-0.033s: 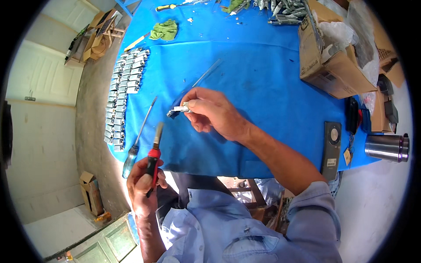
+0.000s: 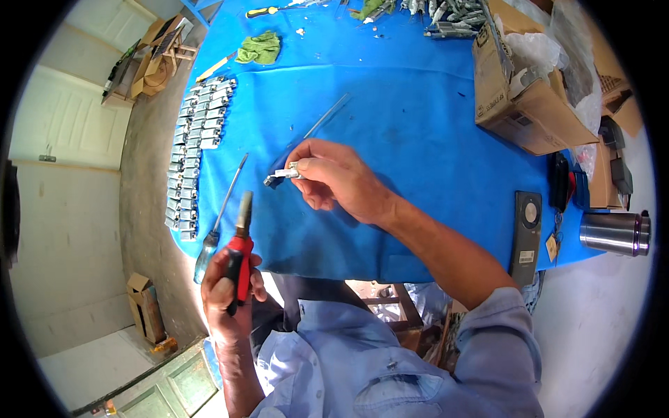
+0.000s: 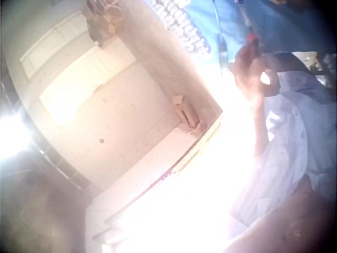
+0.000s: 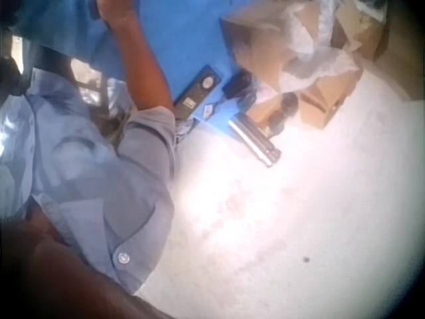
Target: The person picks up a metal lighter casing and uses a thin screwdriver to manipulate internal components, then picks up and attaches smaller plastic and metal pieces to the lighter body by hand and using pliers.
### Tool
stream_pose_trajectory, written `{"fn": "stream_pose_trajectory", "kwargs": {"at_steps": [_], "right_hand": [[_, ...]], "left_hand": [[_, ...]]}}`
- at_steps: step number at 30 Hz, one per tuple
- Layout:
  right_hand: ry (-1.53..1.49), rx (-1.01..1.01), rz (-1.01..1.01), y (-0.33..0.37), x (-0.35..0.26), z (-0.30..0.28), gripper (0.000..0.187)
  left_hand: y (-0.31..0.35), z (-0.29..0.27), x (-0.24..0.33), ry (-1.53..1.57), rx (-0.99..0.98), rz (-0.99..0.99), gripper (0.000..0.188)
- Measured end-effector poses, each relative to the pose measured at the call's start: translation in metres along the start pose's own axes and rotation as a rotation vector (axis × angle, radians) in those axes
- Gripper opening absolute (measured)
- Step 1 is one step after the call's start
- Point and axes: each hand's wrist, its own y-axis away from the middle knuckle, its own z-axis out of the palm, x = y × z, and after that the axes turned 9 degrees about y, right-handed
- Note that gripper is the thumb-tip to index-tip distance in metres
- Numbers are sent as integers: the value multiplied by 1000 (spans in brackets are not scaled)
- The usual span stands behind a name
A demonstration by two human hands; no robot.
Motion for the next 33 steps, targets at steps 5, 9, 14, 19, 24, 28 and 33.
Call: {"fn": "stream_pose_trajectory", "kwargs": {"at_steps": [5, 9, 14, 19, 24, 28, 33], "right_hand": [[33, -15, 13, 0, 0, 1, 24], [26, -13, 13, 2, 0, 0, 25], [-24, -37, 14, 2, 2, 1, 23], [-13, -14, -2, 3, 2, 5, 24], [-20, -54, -13, 3, 5, 5, 24], [1, -66, -14, 4, 7, 6, 24], [12, -84, 2, 5, 5, 8, 25]], "left_hand": [[4, -2, -13, 485, -265, -228, 93], [12, 26, -10, 256, -190, -236, 76], [15, 39, -14, 63, -181, -447, 57], [18, 28, -6, -14, -184, -380, 58], [17, 29, 2, 55, -190, -446, 56], [19, 33, -4, 54, -98, -408, 68], [24, 30, -3, -25, -103, -299, 66]]}}
